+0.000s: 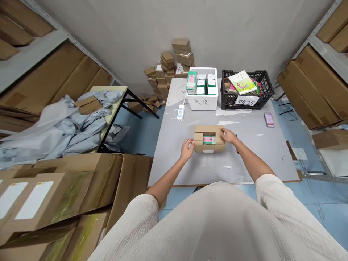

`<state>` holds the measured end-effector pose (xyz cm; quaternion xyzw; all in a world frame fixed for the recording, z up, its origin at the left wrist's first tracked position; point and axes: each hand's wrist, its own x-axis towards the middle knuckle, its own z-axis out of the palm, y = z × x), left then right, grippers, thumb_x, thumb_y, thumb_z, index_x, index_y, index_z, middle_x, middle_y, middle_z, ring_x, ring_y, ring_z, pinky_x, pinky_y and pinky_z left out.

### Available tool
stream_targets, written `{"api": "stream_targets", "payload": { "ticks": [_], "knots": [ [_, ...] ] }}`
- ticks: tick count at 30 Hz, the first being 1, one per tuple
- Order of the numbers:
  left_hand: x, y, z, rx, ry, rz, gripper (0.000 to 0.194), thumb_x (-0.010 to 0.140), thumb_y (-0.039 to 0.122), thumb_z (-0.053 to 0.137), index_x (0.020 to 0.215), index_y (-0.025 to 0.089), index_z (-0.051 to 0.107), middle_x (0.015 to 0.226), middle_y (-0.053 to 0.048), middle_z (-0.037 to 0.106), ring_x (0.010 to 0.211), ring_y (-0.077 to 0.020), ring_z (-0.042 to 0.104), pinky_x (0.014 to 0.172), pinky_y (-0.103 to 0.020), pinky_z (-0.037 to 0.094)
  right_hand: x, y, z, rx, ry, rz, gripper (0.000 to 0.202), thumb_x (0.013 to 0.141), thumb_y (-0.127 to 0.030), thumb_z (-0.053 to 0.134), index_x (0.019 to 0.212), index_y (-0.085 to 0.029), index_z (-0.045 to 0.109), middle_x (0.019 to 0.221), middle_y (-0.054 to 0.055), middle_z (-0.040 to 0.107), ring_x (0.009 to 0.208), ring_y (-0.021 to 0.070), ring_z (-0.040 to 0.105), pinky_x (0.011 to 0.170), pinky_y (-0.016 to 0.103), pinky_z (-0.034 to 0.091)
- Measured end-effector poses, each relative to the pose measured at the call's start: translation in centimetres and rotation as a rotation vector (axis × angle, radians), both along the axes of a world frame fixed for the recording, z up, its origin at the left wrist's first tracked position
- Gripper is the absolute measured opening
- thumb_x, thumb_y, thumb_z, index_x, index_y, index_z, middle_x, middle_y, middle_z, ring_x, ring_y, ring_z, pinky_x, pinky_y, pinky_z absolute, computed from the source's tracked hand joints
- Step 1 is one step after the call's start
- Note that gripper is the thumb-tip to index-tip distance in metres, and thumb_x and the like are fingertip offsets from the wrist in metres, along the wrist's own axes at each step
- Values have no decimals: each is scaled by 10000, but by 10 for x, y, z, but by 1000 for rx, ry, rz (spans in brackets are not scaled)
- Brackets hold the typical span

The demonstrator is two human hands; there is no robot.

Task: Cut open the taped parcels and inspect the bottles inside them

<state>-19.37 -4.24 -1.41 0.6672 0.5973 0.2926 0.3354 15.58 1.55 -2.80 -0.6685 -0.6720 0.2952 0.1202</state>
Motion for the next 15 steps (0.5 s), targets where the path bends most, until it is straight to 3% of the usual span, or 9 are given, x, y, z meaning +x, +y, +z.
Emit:
{"api": "stream_targets", "payload": {
  "ticks": [4,8,12,15],
  "knots": [
    [-19,-11,4,-35,17,-202,96,973,269,627,1061,252,661,1385,-86,677,1358,-243,633,1193,-425,487,-4,0,5,-34,-51,5,666,958,-461,584,1580,-223,576,1646,115,566,1437,408,569,1207,606,458],
    [-28,-12,3,-42,206,-391,617,801,270,824,1387,276,632,1599,-121,534,1537,-342,474,1249,-520,433,-13,-2,11,-79,-121,-5,726,914,-476,643,1595,-245,545,1674,104,533,1450,443,534,1193,623,442],
    [-10,5,1,7,377,-546,909,718,233,897,1553,292,541,1724,-173,383,1642,-397,304,1328,-608,266,-27,-5,13,-57,-168,-16,774,881,-510,692,1583,-228,529,1648,148,551,1444,461,511,1182,621,421],
    [8,19,2,17,428,-632,803,724,285,905,1472,341,618,1773,-134,334,1679,-394,221,1350,-657,143,-38,-10,12,-13,-175,-27,779,884,-547,693,1576,-241,509,1639,168,550,1450,467,489,1184,642,390]
  ]
}}
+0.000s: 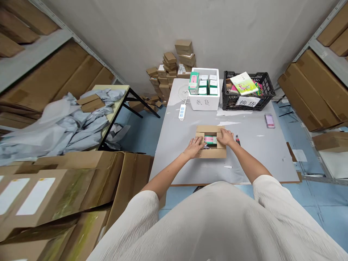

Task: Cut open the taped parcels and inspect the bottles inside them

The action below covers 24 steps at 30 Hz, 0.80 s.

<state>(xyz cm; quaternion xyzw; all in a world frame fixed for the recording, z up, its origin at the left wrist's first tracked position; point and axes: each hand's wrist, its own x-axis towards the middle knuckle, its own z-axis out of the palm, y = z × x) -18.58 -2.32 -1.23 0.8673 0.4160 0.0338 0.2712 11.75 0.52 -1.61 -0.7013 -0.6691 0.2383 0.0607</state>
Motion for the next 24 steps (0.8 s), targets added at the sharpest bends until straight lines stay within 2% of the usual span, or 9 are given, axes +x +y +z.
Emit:
{"api": "stream_targets", "payload": {
  "ticks": [3,5,9,14,17,19,20,22,24],
  "knots": [
    [8,5,5,7,27,-47,674,724,328,908,1360,327,685,1771,-119,352,1686,-397,199,1358,-673,81,-8,-4,-4,20,-19,-9,812,878,-576,690,1583,-236,474,1647,184,523,1463,470,461,1196,665,350],
    [6,1,9,50,-5,-33,685,732,330,904,1377,322,673,1765,-118,363,1690,-394,192,1365,-671,62,-11,-6,-8,27,-25,-12,852,868,-612,690,1595,-240,445,1660,187,495,1479,470,437,1209,684,320],
    [-11,-16,16,138,-76,61,833,769,342,885,1540,290,571,1746,-150,384,1693,-427,166,1376,-669,26,-13,-8,-18,64,5,-22,860,846,-633,711,1587,-297,433,1663,167,469,1484,457,424,1224,698,291],
    [-27,-22,9,141,24,234,1042,688,424,961,1600,209,506,1596,-249,520,1644,-497,241,1355,-706,12,-18,-10,-21,32,-14,-62,844,842,-502,699,1610,-288,422,1669,177,448,1480,476,422,1205,720,309],
    [-26,-6,3,89,126,239,1246,578,386,1025,1649,171,426,1554,-290,535,1575,-520,354,1326,-703,151,-18,-10,-16,20,17,-87,886,827,-456,690,1646,-291,393,1698,165,436,1489,482,423,1207,710,329],
    [-23,12,1,8,153,198,1362,549,396,1035,1698,179,336,1628,-299,463,1533,-525,417,1269,-664,309,-14,-10,-11,-4,53,-105,922,823,-436,678,1678,-289,364,1723,149,422,1502,479,424,1214,697,348],
    [-23,21,0,-19,158,185,1405,523,405,1043,1709,209,315,1692,-287,392,1535,-528,415,1248,-645,347,-11,-10,-9,-18,74,-114,932,824,-428,668,1690,-284,355,1727,143,423,1508,475,427,1216,689,361],
    [-21,40,-3,-57,154,152,1429,488,473,1051,1703,269,328,1794,-246,228,1558,-533,385,1233,-619,373,-2,-12,-4,-36,126,-130,922,834,-421,643,1700,-274,362,1703,136,465,1513,459,442,1218,670,388],
    [-18,54,-5,-83,102,131,1387,492,589,1036,1678,280,386,1820,-229,166,1557,-529,393,1237,-607,368,8,-14,-1,-31,205,-150,876,853,-418,613,1690,-275,397,1644,133,539,1500,427,477,1213,642,423]
  ]
}}
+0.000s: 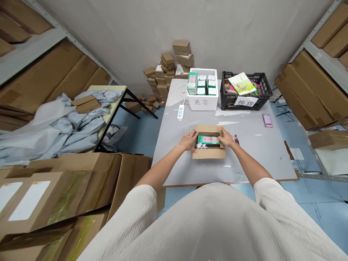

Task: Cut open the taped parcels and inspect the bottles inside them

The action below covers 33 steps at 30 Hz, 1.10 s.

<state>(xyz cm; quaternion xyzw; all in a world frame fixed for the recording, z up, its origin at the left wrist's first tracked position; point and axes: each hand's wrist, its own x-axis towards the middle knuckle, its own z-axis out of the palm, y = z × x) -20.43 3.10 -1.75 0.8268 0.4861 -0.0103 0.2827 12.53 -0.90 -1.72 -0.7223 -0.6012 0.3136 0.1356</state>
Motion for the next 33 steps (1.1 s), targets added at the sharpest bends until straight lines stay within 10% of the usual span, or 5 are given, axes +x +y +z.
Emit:
{"api": "stream_targets", "payload": {
  "ticks": [8,16,25,33],
  "knots": [
    [0,14,7,-81,263,-171,1623,554,805,921,1773,316,-33,1850,-154,-78,1619,-550,260,1263,-624,297,39,-22,-7,216,357,-192,775,808,-333,595,1573,-232,521,1486,134,648,1296,297,648,1100,484,556],
    [-13,-5,11,-67,170,-140,1562,630,734,923,1765,358,-81,1857,-126,-50,1610,-522,300,1243,-587,343,62,-51,-23,200,55,-251,635,825,-272,592,1452,-174,592,1368,171,635,1101,281,666,1060,461,552],
    [-14,-15,3,-77,93,-87,1582,602,690,957,1771,347,-53,1859,-113,-35,1616,-519,286,1246,-570,343,27,-36,23,191,-477,164,418,936,-94,456,1251,-178,717,1203,176,659,1117,337,533,966,445,372],
    [-14,-22,2,-101,21,-56,1566,615,680,953,1773,346,-46,1860,-111,-14,1614,-535,280,1254,-597,328,-58,-18,64,278,-547,582,361,992,-88,469,1222,-142,742,1204,198,700,1136,342,550,997,444,350]
  ]
}}
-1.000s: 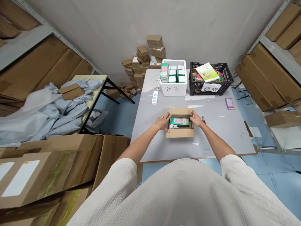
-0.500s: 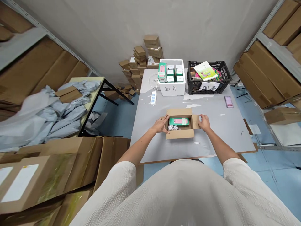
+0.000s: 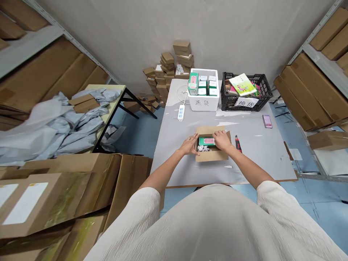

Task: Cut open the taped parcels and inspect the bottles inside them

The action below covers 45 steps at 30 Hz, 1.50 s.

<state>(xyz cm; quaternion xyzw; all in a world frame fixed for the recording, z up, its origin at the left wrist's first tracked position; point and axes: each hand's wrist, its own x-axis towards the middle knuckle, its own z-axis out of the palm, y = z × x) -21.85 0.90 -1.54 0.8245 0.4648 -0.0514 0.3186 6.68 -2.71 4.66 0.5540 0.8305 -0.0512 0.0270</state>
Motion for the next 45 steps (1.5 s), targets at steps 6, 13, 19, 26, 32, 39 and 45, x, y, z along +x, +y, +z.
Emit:
{"api": "stream_targets", "payload": {
  "ticks": [6,13,19,26,32,39,45],
  "knots": [
    [-2,0,-9,-2,-40,17,1603,584,729,950,1775,332,-47,1859,-127,5,1627,-548,242,1268,-612,306,-52,9,-25,-231,34,58,345,1026,-153,503,1279,-175,737,1323,163,711,1220,321,597,980,388,435],
    [-2,2,-16,-4,-66,17,1632,568,811,921,1774,315,-59,1856,-151,4,1619,-537,265,1266,-608,304,-74,17,-63,-355,-4,-63,412,955,-88,569,1356,-105,660,1351,193,683,1211,309,630,1040,364,452],
    [-2,4,-14,-10,-66,19,1626,571,795,930,1772,329,-61,1856,-143,-1,1617,-522,281,1261,-596,316,-73,23,-72,-377,22,-100,449,933,-73,609,1379,-121,627,1407,192,600,1244,292,616,1026,337,481],
    [-1,4,-12,-16,-53,16,1624,588,794,924,1769,325,-87,1855,-149,-11,1626,-512,270,1266,-602,314,-78,28,-72,-345,-105,-31,507,911,-91,665,1411,-74,581,1412,254,585,1219,342,650,1046,407,500],
    [-1,3,-12,-27,-33,17,1641,582,817,915,1766,319,-107,1854,-149,-29,1627,-529,256,1267,-602,304,-75,26,-70,-342,-122,-35,605,825,-131,790,1384,-114,558,1362,234,648,1213,342,659,992,386,514],
    [0,1,-11,-15,-11,26,1633,590,793,925,1769,301,-92,1853,-164,-7,1601,-558,295,1252,-610,323,-47,22,-55,-323,-18,-57,724,827,-201,786,1480,-123,483,1399,203,639,1227,335,656,1000,384,494],
    [0,0,-7,-1,-1,39,1619,594,777,935,1767,334,-89,1857,-140,-14,1600,-545,305,1259,-601,320,-26,15,-39,-246,177,-118,661,802,-174,758,1421,-147,527,1383,172,652,1219,306,657,987,352,504]
  ]
}}
